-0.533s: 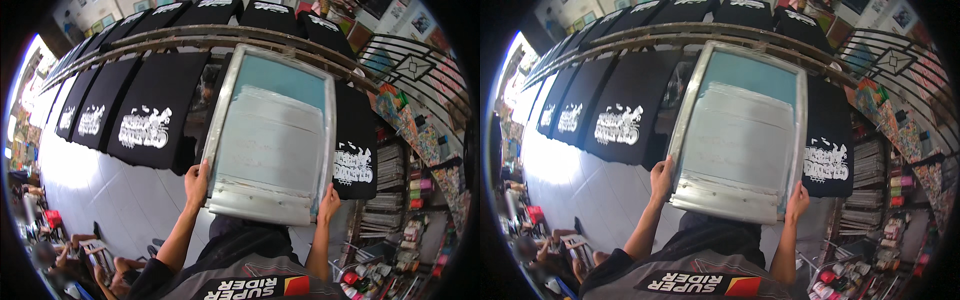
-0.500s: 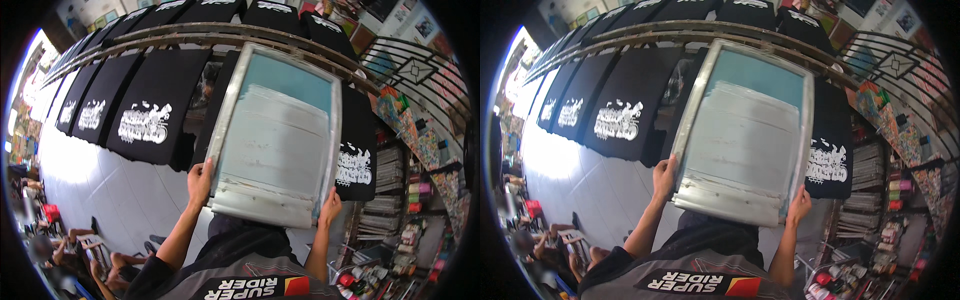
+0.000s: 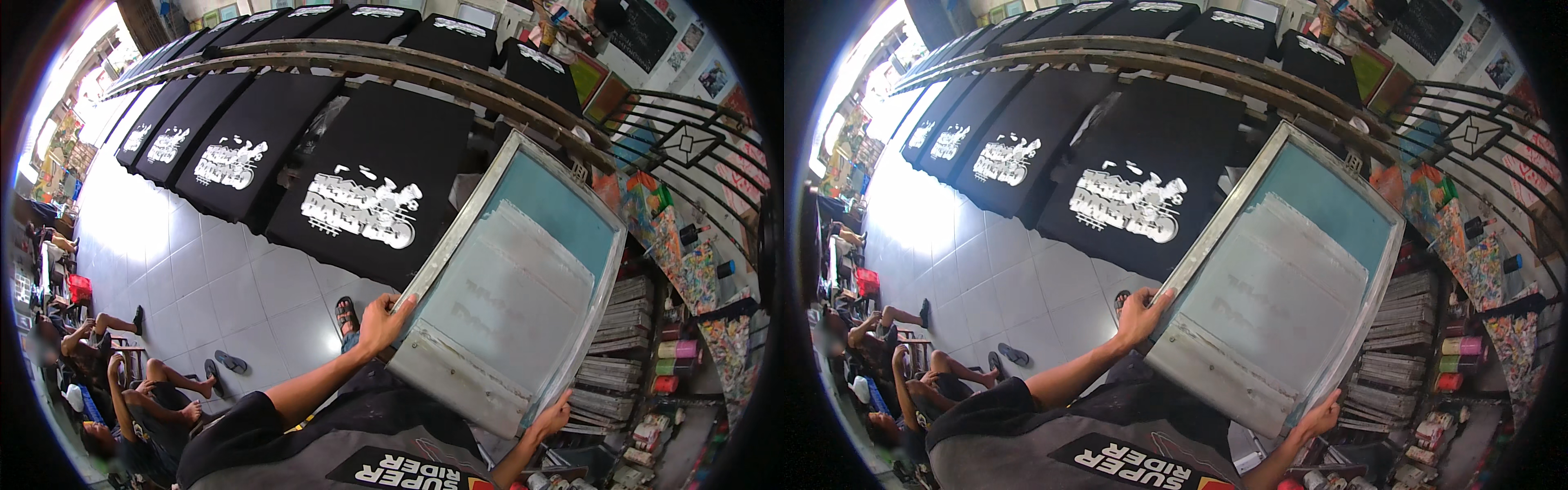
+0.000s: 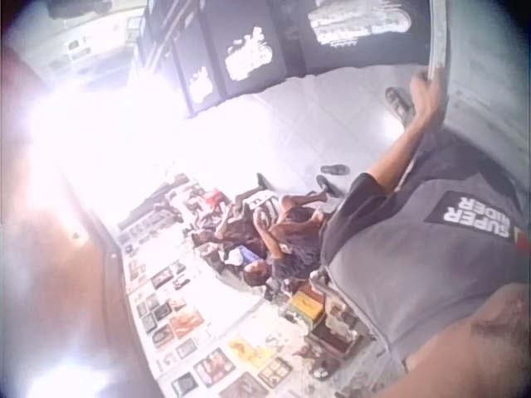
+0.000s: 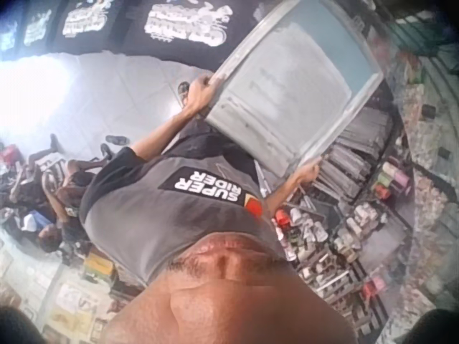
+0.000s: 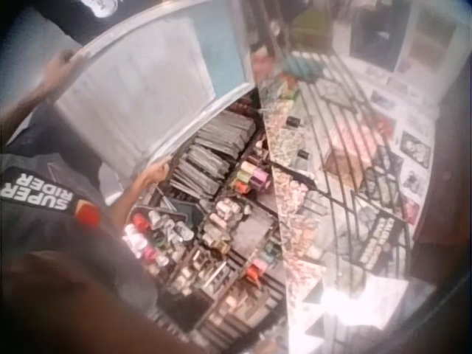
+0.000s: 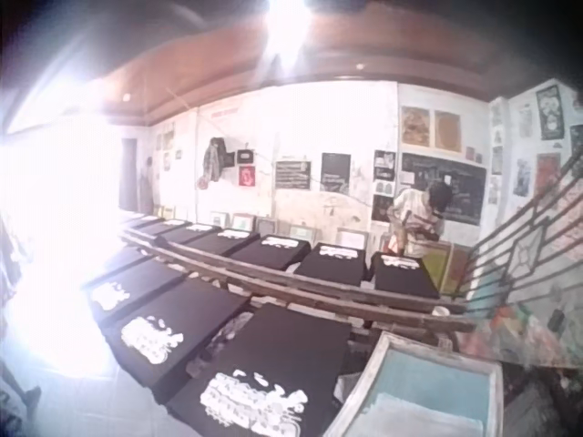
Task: The person performs screen printing by pulling a squeegee across a screen to transfer ink onto black t-shirts laid out on a table. After printing, the person lifts the screen, moves it to another shirt, and repeats the process. The person also carries the screen to a nearby area and places it against a wall.
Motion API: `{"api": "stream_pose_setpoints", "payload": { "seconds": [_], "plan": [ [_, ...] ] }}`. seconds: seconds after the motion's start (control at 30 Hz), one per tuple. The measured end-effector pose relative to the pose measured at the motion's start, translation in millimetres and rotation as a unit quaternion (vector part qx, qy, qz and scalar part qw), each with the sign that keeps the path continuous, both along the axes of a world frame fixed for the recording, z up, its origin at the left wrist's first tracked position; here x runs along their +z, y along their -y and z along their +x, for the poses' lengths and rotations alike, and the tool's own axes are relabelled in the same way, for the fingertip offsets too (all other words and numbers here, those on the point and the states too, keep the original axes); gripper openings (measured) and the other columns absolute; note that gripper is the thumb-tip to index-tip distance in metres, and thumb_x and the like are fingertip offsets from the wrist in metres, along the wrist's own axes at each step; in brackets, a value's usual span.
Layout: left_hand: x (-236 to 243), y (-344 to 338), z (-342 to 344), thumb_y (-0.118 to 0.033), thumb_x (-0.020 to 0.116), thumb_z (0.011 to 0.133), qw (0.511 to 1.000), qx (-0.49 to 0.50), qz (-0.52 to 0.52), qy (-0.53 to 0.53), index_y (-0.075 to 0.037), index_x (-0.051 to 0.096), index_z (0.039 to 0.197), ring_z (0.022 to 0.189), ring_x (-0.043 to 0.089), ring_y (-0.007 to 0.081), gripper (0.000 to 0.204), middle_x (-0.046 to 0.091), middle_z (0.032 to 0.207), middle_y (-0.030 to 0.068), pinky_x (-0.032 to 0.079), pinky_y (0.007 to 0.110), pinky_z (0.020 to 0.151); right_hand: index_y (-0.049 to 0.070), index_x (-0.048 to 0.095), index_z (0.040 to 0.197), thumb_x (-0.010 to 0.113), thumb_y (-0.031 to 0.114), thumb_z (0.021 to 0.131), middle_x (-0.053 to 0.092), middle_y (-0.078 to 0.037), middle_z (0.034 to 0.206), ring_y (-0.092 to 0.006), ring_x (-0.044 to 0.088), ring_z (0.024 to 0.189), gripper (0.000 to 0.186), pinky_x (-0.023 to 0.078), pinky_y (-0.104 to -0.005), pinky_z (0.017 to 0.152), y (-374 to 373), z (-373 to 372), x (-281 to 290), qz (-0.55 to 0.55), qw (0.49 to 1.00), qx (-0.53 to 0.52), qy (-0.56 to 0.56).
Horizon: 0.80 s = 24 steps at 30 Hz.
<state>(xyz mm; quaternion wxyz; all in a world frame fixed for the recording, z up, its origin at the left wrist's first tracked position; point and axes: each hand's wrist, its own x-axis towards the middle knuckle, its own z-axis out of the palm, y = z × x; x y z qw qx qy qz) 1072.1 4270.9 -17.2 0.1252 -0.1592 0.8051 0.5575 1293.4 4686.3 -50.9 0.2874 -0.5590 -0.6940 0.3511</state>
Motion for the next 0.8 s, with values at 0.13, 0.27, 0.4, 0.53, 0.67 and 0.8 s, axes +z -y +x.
{"api": "stream_pose_setpoints", "payload": {
  "seconds": [0.13, 0.27, 0.4, 0.53, 0.67, 0.8],
  "plan": [
    [-10.0, -37.1, 19.6, -0.058, 0.075, 0.095, 1.000, 0.009, 0.003, -0.004, 0.006, 0.077, 0.109, 0.078, 0.072, 0.0194, 0.066, 0.077, 0.086, 0.0140, 0.056, 0.035, 0.075, -0.006, 0.067, 0.084, 0.067, 0.060, 0.103, 0.065, -0.011, 0.081, -0.0194, 0.057, 0.075, 0.068, 0.050, -0.0384, 0.072, -52.1, 17.1, -19.5, 0.064, 0.998, 0.023, 0.005],
    [-8.7, -61.0, 26.8, -0.052, 0.074, 0.099, 0.999, 0.032, 0.018, -0.016, 0.010, 0.076, 0.111, 0.079, 0.070, 0.0166, 0.063, 0.077, 0.088, 0.0132, 0.055, 0.034, 0.074, -0.007, 0.072, 0.099, 0.064, 0.060, 0.104, 0.067, -0.011, 0.085, -0.0204, 0.058, 0.076, 0.068, 0.050, -0.0388, 0.074, -80.8, -11.8, -13.9, 0.061, 0.994, 0.070, -0.057],
    [-12.9, -75.3, 15.4, -0.050, 0.076, 0.098, 0.997, 0.065, 0.030, -0.036, 0.008, 0.077, 0.113, 0.079, 0.070, 0.0152, 0.060, 0.078, 0.088, 0.0120, 0.056, 0.033, 0.075, -0.007, 0.073, 0.105, 0.061, 0.064, 0.104, 0.070, -0.013, 0.088, -0.0231, 0.064, 0.081, 0.072, 0.051, -0.0403, 0.077, -96.7, -59.8, 11.6, 0.026, 0.991, 0.134, 0.007],
    [-10.9, -93.5, -10.9, -0.047, 0.076, 0.099, 0.997, 0.063, 0.027, -0.041, 0.010, 0.076, 0.112, 0.082, 0.069, 0.0139, 0.059, 0.078, 0.091, 0.0124, 0.056, 0.032, 0.076, -0.006, 0.073, 0.105, 0.062, 0.066, 0.102, 0.072, -0.013, 0.089, -0.0249, 0.067, 0.084, 0.073, 0.052, -0.0404, 0.079, -126.5, -99.9, 0.5, 0.008, 0.989, 0.148, -0.018],
    [-17.0, -104.5, -30.1, -0.047, 0.076, 0.099, 0.995, 0.087, 0.025, -0.049, 0.011, 0.076, 0.110, 0.080, 0.067, 0.0134, 0.059, 0.077, 0.089, 0.0116, 0.054, 0.032, 0.075, -0.003, 0.073, 0.101, 0.063, 0.066, 0.101, 0.070, -0.012, 0.084, -0.0219, 0.065, 0.079, 0.070, 0.051, -0.0411, 0.077, -135.9, -141.3, 12.6, 0.015, 0.986, 0.167, -0.009],
    [-21.4, -121.7, -48.0, -0.046, 0.077, 0.100, 0.995, 0.081, 0.006, -0.054, 0.012, 0.076, 0.109, 0.076, 0.063, 0.0120, 0.059, 0.074, 0.084, 0.0082, 0.053, 0.031, 0.073, -0.004, 0.070, 0.098, 0.065, 0.062, 0.102, 0.065, -0.012, 0.079, -0.0177, 0.056, 0.072, 0.066, 0.046, -0.0400, 0.071, -150.0, -157.5, 20.8, -0.040, 0.988, 0.148, -0.008]
  ]
}}
